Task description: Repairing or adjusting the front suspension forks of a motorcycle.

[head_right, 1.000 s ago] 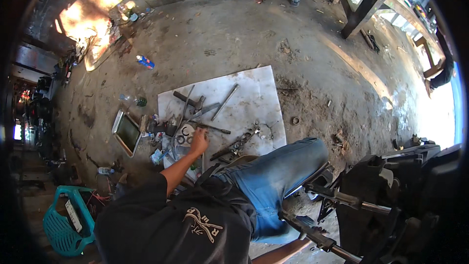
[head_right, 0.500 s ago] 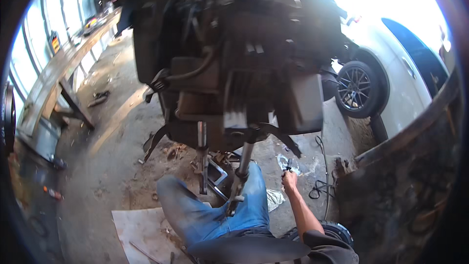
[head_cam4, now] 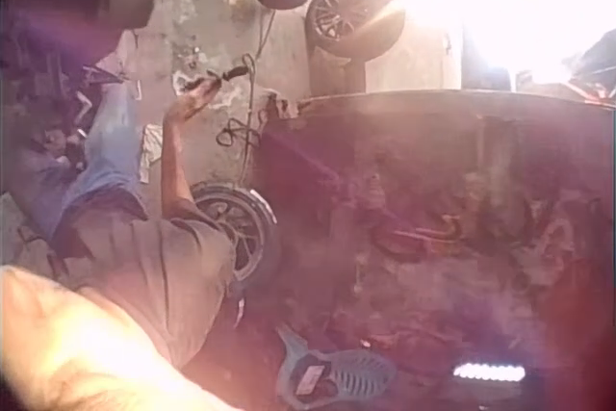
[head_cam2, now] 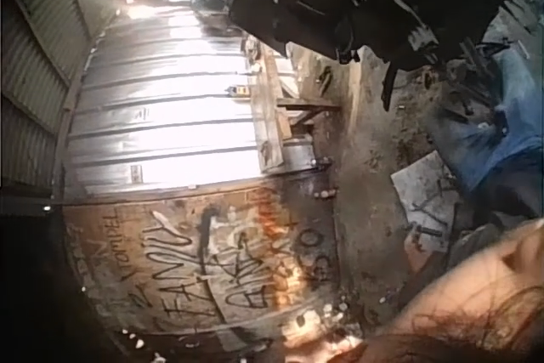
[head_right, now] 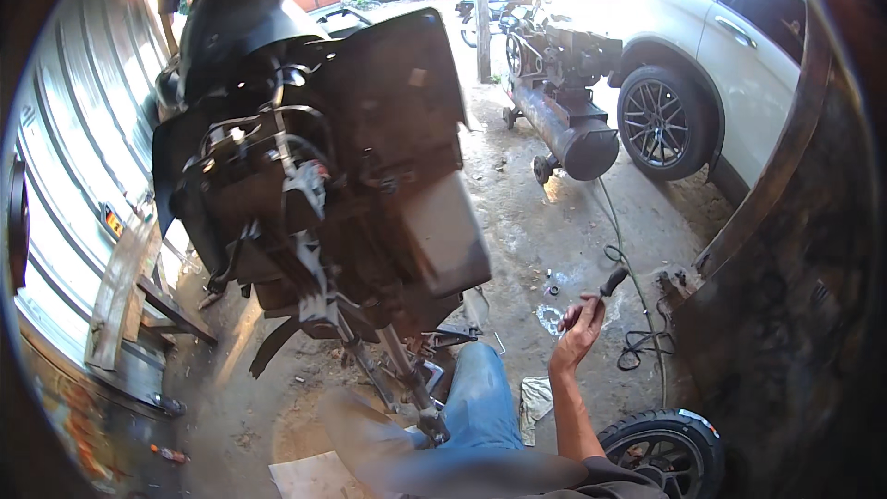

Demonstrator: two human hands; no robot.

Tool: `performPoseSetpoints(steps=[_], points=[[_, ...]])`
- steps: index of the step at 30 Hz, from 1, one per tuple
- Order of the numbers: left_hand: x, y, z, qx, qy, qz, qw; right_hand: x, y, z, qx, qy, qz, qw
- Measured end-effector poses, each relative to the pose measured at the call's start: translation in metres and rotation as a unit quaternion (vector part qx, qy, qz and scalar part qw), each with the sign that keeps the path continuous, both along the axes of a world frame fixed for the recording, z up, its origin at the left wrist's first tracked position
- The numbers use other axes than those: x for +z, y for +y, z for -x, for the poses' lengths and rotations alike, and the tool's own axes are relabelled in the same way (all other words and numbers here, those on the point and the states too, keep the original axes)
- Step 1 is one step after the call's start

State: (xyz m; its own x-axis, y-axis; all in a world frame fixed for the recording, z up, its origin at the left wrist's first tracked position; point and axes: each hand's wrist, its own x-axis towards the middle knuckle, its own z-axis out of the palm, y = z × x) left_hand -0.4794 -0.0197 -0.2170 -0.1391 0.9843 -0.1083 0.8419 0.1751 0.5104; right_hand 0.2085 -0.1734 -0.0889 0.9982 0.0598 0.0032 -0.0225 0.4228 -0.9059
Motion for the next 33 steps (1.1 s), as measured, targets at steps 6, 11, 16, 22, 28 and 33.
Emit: performPoseSetpoints(steps=[6,11,16,22,28,33], points=[[0.047,-0.029,-0.007,0.004,0.025,-0.02,0.999,0.076,-0.006,0.024,0.114,-0.313,0.054,0.941],[0.061,-0.086,-0.027,0.05,0.019,-0.033,0.998,0.082,-0.018,0.055,0.423,-0.23,-0.01,0.876],[0.062,-0.158,-0.061,0.109,-0.003,-0.047,0.993,0.079,-0.018,0.076,0.655,-0.287,0.027,0.698],[0.061,-0.222,-0.112,0.154,-0.041,-0.07,0.985,0.068,-0.017,0.09,0.785,-0.244,-0.018,0.569],[0.073,-0.241,-0.143,0.161,-0.072,-0.108,0.978,0.058,-0.006,0.104,0.803,-0.312,0.032,0.507],[0.101,-0.226,-0.206,0.133,-0.116,-0.134,0.975,0.057,-0.002,0.141,0.727,-0.381,0.104,0.562]])
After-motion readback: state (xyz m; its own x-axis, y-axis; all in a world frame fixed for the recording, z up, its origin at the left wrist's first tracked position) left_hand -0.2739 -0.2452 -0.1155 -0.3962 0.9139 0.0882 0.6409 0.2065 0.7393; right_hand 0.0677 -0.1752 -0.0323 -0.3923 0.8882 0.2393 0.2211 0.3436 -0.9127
